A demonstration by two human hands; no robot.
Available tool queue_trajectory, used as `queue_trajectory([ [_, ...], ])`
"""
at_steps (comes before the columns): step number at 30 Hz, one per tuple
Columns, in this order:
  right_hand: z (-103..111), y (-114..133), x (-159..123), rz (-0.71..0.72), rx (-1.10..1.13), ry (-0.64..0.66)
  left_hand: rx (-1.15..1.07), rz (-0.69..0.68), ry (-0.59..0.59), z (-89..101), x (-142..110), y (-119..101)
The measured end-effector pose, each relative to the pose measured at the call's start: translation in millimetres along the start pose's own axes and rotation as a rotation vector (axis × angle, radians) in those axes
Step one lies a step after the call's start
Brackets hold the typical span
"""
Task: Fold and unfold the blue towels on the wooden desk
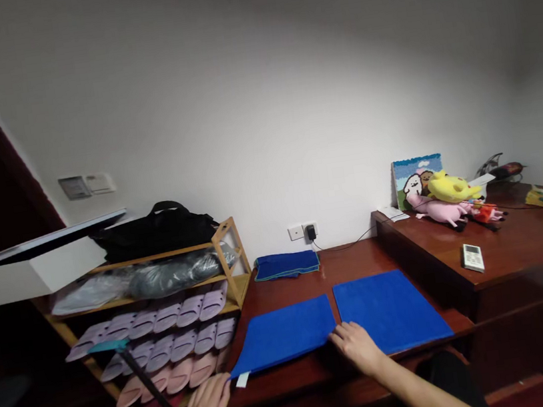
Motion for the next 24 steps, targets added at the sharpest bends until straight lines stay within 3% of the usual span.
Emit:
queue_trajectory([
  [2,39.6,-15.0,10.1,0.009,-0.044,-0.07,0.018,-0.069,-0.169,45.1,26.4,-19.7],
  [5,104.4,-38.4,12.2,0.022,-0.083,-0.172,-0.022,-0.048,-0.315,108.7,65.2,-45.6],
  [8,167.9,-58.3,-4.1,0.039,-0.111,-0.269,-0.114,-0.089,-0.323,154.3,94.5,-76.2],
  [11,218.5,-72.4,-34.1,0.059,-0.159,-0.308,-0.156,-0.21,-0.272,178.4,111.1,-109.8],
  [14,248.0,-80.3,-72.3,0.077,-0.219,-0.271,-0.178,-0.291,-0.208,184.2,119.1,-141.6],
  [17,258.5,-85.7,-115.8,0.051,-0.261,-0.213,-0.239,-0.294,-0.083,173.1,122.5,-171.8],
  [21,250.5,-97.8,-165.1,-0.024,-0.265,-0.139,-0.335,-0.283,0.098,142.4,124.7,-208.6],
  [24,236.4,-125.9,-178.9,-0.103,-0.235,-0.089,-0.372,-0.298,0.19,113.4,140.9,-233.5],
])
Point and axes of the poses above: each hand's wrist, its own x-axis towards the middle knuckle, its own z-axis out of the back of the hand, y = z × x, the point moved 10 cm from there along x, towards the middle knuckle, and after that the axes turned 9 degrees about z, right-handed, at the moved point
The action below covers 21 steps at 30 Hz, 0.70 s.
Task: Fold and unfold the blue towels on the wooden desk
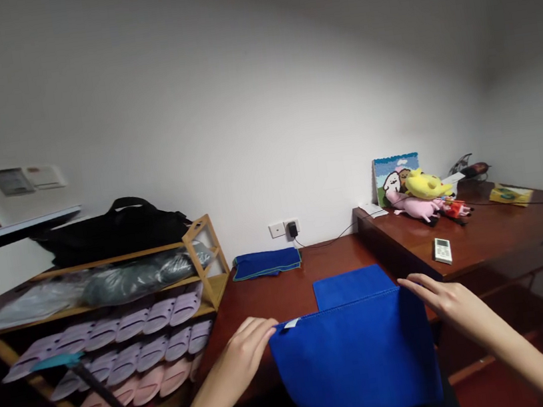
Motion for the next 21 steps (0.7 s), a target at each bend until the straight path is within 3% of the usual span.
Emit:
queue_trajectory([
  [3,-24.2,-43.0,15.1,-0.099,0.036,0.056,0.025,-0.031,0.021,-23.9,48.9,-4.5],
  [6,-45.4,-94.6,49.0,-0.22,0.076,0.121,0.091,-0.006,-0.01,-37.6,114.9,-2.2],
  [9,-49.9,-139.5,85.8,-0.314,0.098,0.106,0.142,0.055,-0.089,-38.5,175.3,2.9],
  [12,-45.2,-170.0,105.3,-0.386,0.107,0.012,0.156,0.109,-0.183,-34.5,205.3,4.8],
  [15,-54.7,-177.1,92.3,-0.422,0.12,-0.07,0.158,0.126,-0.245,-44.9,194.9,-0.8],
  [17,-76.2,-165.4,64.3,-0.425,0.135,-0.099,0.145,0.114,-0.263,-68.5,167.6,-8.2],
  [19,-110.5,-142.8,23.9,-0.441,0.164,-0.098,0.122,0.117,-0.248,-108.2,129.1,-14.2],
  [21,-153.8,-114.2,-22.5,-0.485,0.217,-0.069,0.12,0.133,-0.205,-160.5,85.6,-18.3],
])
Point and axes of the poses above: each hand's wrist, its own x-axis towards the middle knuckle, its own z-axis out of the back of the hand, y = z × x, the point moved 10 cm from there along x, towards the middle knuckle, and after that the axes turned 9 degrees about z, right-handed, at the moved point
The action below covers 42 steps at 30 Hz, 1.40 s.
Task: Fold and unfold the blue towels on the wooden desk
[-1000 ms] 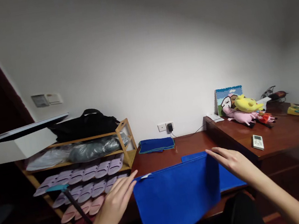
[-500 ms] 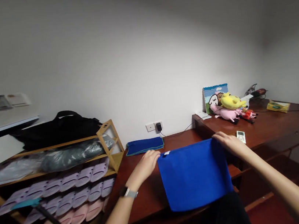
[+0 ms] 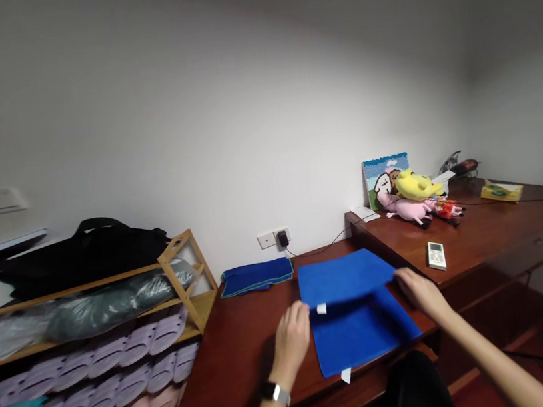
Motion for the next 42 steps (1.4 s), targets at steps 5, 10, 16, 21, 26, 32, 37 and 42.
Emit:
queue_trajectory([
  [5,-98.6,-9.1,-110.5,-0.116,0.133,0.162,-0.002,-0.071,0.109,-96.0,-112.4,-11.6],
  [10,-117.9,-14.2,-137.7,-0.132,0.14,0.11,0.037,-0.094,0.055,-109.5,-143.8,-10.8],
  [16,-124.0,-18.6,-138.6,-0.149,0.067,0.108,0.102,-0.144,-0.047,-101.7,-148.7,-12.4],
  [21,-128.2,-19.6,-141.8,-0.142,0.006,0.034,0.062,-0.176,-0.107,-104.9,-158.9,-12.2],
  [26,-129.3,-21.5,-141.0,-0.157,0.006,0.07,0.003,-0.133,-0.064,-101.2,-157.5,-16.7],
  [32,-126.7,-21.3,-136.3,-0.093,-0.025,0.156,-0.075,-0.093,0.037,-89.7,-143.9,-18.5],
  [37,-121.6,-22.4,-133.9,-0.111,-0.161,0.176,-0.105,-0.102,0.042,-88.1,-147.4,-14.4],
  [42,-126.3,35.0,-112.3,-0.047,-0.08,0.185,-0.102,-0.107,0.095,-89.9,-144.3,1.5],
])
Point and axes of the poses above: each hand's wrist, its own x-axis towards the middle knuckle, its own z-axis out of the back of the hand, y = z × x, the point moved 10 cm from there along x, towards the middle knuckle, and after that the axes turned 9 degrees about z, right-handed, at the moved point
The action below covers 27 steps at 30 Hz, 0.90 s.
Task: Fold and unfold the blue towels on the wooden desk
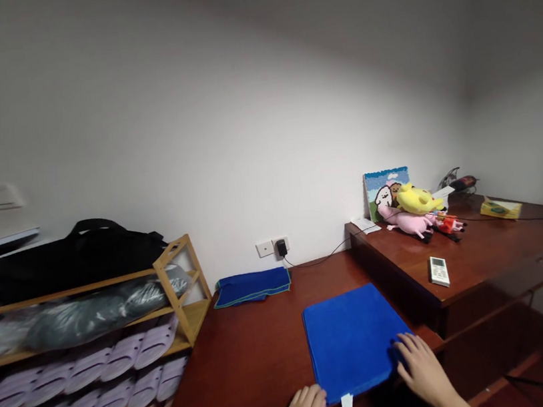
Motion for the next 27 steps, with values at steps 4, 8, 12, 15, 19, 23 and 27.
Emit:
queue_trajectory([
  [4,-10.9,62.4,28.6,-0.02,0.13,0.084,0.004,0.133,0.065,10.0,13.4,63.8],
  [8,-38.1,96.6,50.8,-0.091,0.186,0.204,0.106,0.388,0.138,25.1,6.1,175.7],
  [12,-68.8,104.8,55.2,-0.104,0.185,0.26,0.25,0.591,0.212,41.3,-23.0,276.0],
  [15,-84.2,101.4,59.3,-0.084,0.169,0.246,0.31,0.664,0.234,45.2,-41.1,316.6],
  [19,-96.7,88.4,86.9,-0.077,0.148,0.254,0.304,0.686,0.219,37.0,-52.2,332.2],
  [23,-114.9,66.2,138.4,-0.104,0.106,0.316,0.267,0.694,0.196,31.8,-57.4,334.6],
  [27,-142.2,41.5,190.6,-0.124,0.075,0.374,0.234,0.702,0.18,35.9,-59.6,334.6],
])
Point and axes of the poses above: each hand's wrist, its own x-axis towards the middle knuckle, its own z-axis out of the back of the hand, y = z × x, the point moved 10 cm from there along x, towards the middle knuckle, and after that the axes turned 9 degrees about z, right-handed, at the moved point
